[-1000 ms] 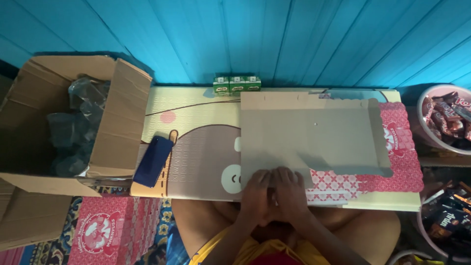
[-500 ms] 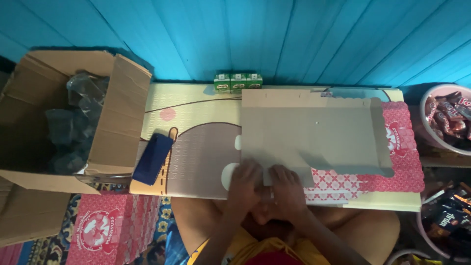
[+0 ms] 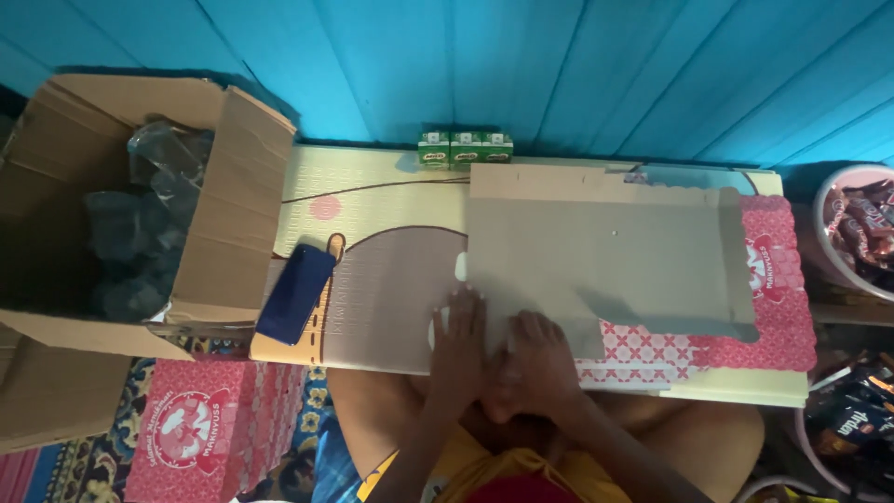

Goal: The person sits on the floor and folds flat pre-cut cardboard blanks into open boxes, pressing the sides and flaps to shape each box and setting finished boxes on a stack beside them.

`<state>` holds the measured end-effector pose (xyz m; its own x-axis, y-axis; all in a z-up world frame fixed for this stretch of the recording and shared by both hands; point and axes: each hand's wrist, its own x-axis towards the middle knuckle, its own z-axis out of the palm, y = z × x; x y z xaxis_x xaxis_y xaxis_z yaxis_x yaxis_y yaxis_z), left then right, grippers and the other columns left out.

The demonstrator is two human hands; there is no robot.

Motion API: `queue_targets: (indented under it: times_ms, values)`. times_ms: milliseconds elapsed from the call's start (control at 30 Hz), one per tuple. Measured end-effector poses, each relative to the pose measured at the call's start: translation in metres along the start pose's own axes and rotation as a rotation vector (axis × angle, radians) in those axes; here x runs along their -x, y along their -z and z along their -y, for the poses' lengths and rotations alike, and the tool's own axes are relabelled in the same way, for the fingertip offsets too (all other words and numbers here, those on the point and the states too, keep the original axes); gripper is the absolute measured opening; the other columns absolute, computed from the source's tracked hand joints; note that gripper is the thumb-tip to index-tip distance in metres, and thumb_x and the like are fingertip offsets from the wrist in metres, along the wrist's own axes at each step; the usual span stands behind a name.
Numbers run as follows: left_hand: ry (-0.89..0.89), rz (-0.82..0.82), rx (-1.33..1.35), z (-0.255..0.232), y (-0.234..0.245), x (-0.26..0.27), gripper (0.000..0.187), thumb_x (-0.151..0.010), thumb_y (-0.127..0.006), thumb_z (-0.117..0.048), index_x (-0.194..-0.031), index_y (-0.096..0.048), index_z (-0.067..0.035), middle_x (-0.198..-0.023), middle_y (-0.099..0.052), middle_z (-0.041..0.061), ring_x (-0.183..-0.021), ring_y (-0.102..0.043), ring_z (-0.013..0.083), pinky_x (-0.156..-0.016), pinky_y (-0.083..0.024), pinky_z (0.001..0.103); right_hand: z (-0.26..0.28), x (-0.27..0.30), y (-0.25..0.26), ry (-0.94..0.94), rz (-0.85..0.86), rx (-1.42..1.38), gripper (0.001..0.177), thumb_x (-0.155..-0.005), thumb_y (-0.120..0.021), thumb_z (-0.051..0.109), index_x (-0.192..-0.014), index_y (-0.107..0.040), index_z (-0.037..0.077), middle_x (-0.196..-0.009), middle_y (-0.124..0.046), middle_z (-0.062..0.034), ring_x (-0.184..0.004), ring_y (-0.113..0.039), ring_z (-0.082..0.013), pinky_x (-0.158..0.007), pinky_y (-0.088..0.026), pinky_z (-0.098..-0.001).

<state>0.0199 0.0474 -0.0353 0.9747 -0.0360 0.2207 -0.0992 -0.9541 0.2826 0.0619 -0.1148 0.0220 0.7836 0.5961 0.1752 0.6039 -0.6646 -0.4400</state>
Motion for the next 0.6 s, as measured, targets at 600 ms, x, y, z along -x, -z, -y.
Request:
queue_targets:
  times_ms: [600]
  values:
    - [0.018,-0.01,0.008,-0.001,-0.003,0.002,0.089,-0.09,-0.059,-0.05,-0.157,-0.035,0.002,-0.168,-0.027,0.023,-0.155,-0.025,0.0412,-0.122,-0.018,0.061,0.014,-0.014,0.014,-0.064,0.121,0.067,0.077,-0.04,-0.084,0.034,-0.106,-0.056,0.006,-0.109,-0.057,-0.0139,-0.094,-0.057,-0.0355,-0.083,-0.048,-0.0434]
